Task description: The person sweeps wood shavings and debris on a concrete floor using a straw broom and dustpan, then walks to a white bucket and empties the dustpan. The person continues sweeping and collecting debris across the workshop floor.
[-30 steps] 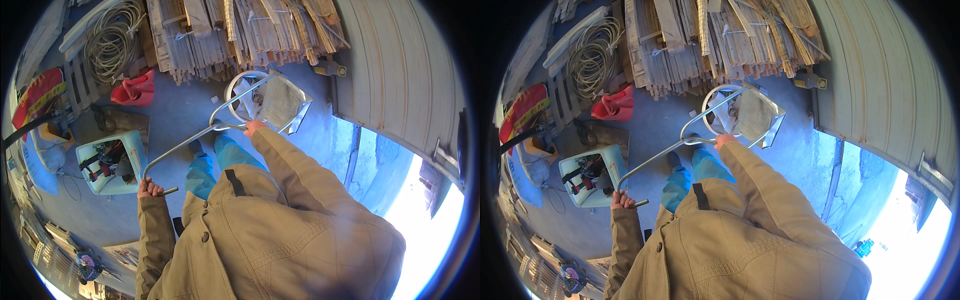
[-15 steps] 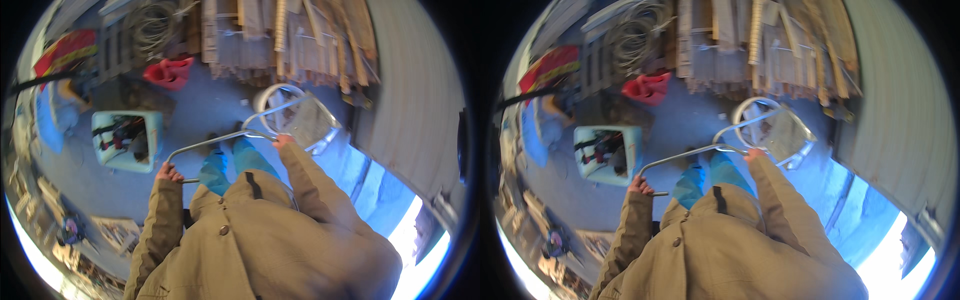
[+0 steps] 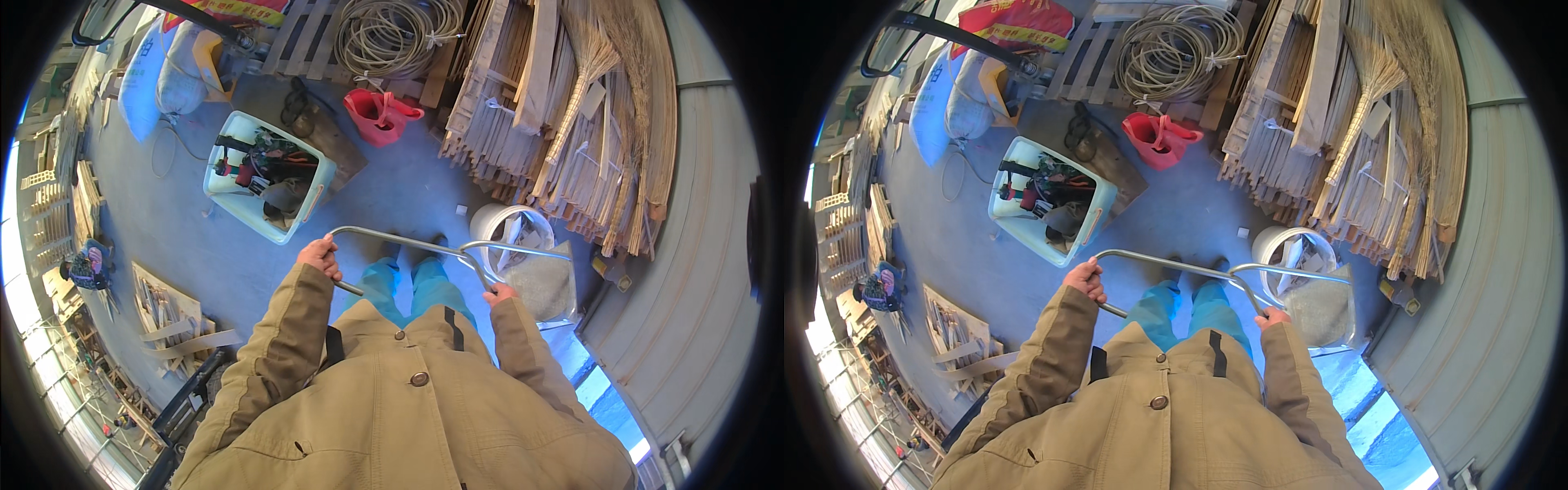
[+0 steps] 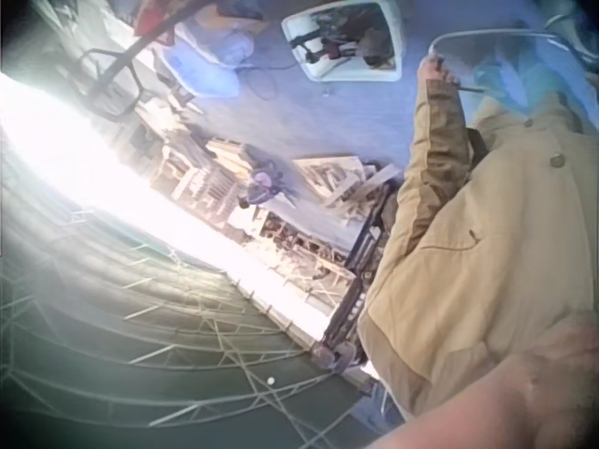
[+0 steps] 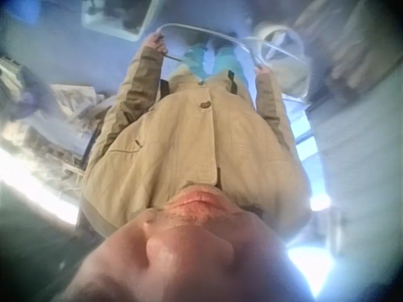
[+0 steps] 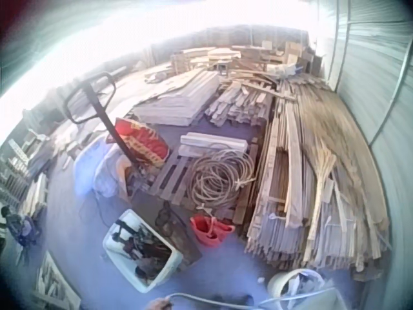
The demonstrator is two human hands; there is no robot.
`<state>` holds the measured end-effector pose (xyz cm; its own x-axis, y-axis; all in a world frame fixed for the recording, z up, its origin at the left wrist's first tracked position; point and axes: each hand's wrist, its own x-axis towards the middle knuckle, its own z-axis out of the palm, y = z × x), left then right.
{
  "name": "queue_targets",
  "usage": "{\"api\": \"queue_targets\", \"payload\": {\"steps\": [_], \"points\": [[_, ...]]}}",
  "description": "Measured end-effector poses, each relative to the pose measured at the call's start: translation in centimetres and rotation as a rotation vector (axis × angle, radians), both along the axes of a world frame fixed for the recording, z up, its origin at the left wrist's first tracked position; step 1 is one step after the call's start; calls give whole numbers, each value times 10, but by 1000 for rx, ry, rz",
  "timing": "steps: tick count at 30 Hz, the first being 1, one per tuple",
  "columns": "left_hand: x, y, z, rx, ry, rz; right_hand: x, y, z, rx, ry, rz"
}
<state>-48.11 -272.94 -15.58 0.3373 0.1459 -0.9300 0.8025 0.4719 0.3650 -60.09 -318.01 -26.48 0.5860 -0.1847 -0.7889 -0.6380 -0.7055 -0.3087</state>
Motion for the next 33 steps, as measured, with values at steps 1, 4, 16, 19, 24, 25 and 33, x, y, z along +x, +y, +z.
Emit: {"api": "queue_targets", "payload": {"steps": [1,4,16,19,24,25,33], "points": [[-1,9,7,-6,-61,-37,4,8,3,4,-14,7],[3,39,37,-24,-178,-27,27,38,9,58,2,86],[1,76,212,25,-785,-213,90,168,13,433,-190,63],[-10,40,211,-16,-764,-229,76,174,-2,515,-252,-77],[-20,-35,150,38,-656,-551,35,115,-22,365,-79,-172],[-21,-46,135,58,-659,-587,22,98,-26,322,-69,-186],[-12,-91,41,210,-663,-809,-113,-20,-27,29,241,-416]]}}
